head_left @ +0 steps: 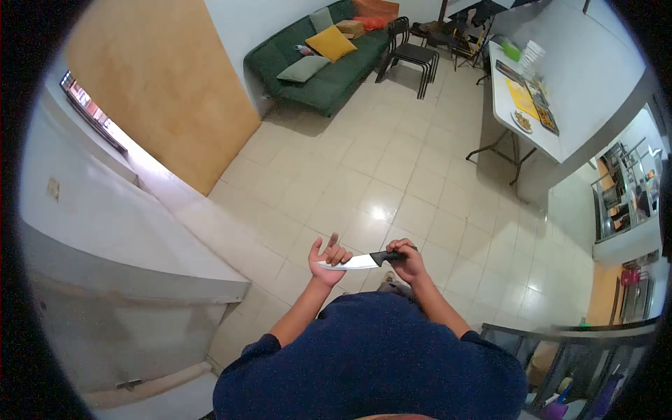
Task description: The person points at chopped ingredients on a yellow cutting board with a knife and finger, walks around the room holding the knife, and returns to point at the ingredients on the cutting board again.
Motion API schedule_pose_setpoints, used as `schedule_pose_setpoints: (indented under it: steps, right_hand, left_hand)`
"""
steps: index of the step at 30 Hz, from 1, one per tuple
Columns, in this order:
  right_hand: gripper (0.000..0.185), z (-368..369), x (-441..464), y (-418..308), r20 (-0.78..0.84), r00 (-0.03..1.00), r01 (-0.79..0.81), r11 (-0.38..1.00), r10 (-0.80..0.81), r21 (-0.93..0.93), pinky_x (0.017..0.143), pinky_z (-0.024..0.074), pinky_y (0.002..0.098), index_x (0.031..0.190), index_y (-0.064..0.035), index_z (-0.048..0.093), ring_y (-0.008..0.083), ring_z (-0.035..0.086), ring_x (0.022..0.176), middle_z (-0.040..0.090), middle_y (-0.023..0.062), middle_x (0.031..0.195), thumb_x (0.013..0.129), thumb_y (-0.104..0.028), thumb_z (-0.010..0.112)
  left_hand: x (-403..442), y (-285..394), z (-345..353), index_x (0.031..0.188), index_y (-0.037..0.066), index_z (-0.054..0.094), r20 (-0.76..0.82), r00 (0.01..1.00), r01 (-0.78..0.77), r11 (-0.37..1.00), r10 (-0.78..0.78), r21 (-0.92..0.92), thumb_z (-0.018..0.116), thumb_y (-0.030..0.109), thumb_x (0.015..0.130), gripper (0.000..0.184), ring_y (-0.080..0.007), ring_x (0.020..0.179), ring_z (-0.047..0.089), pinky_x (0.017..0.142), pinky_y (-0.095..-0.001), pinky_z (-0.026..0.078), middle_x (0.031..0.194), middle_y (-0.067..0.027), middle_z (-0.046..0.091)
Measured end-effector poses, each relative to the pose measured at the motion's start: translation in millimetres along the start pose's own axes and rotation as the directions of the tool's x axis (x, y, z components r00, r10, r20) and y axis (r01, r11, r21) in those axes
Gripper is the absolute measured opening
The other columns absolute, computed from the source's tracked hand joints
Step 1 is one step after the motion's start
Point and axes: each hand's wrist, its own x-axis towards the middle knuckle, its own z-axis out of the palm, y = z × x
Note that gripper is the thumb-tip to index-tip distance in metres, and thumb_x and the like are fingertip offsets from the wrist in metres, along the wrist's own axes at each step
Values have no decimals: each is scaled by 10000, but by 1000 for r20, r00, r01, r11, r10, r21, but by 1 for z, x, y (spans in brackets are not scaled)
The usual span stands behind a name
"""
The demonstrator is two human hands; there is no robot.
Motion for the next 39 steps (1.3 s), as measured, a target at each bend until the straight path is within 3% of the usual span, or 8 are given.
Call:
schedule_pose_setpoints:
  steps: [9,15,17,20,26,32,39]
  right_hand:
    - [86,7,-5,-10,-7,1000,-12,1000,13,24,836,439,397,859,-67,579,255,532,913,585,103,910,805,-9,547]
    - [112,18,-26,15,-46,994,-98,994,95,-56,826,491,351,961,-49,577,229,575,927,614,115,943,851,-28,568]
    - [117,20,-42,21,-112,979,-175,984,169,-41,840,498,357,1011,-60,565,223,587,977,625,98,1032,894,-60,574]
    - [110,12,-51,32,-118,986,-130,989,122,-70,868,503,380,1011,-74,565,229,595,996,629,103,1067,902,-69,582]
    - [115,15,-50,25,-180,980,-74,994,87,75,852,477,414,961,-145,604,234,588,972,628,90,1038,892,-53,607]
    - [110,1,-20,22,-129,981,-130,984,145,123,850,466,411,946,-152,610,229,582,966,634,76,1041,893,-55,608]
    - [107,2,42,10,-45,967,-248,965,252,81,853,466,425,933,-148,610,240,588,957,646,76,1038,886,-53,618]
  left_hand:
    - [-2,-9,9,1119,45,654,19,999,-26,998,27,-51,425,415,947,468,-109,466,281,624,-277,300,477,36,268]
    - [-36,3,-16,1107,35,650,-46,998,-51,993,46,-102,441,420,944,467,-105,460,279,618,-280,305,474,36,266]
    - [-42,4,-22,1110,28,648,-72,997,-39,993,31,-113,439,420,949,472,-102,453,266,610,-280,300,474,39,261]
    - [-49,7,-15,1113,17,643,-93,996,-8,995,-2,-98,430,421,961,481,-96,443,244,602,-278,288,477,47,257]
    - [-37,0,-16,1117,23,643,-11,999,39,996,-40,-82,415,412,969,475,-96,449,255,625,-279,300,478,42,267]
    - [-22,5,-22,1118,35,653,-7,1000,-13,998,13,-61,403,427,959,491,-107,465,273,629,-289,321,474,34,270]
    - [-10,9,-19,1094,16,665,-75,980,-190,979,185,-70,421,414,944,491,-111,462,264,622,-289,312,467,33,257]
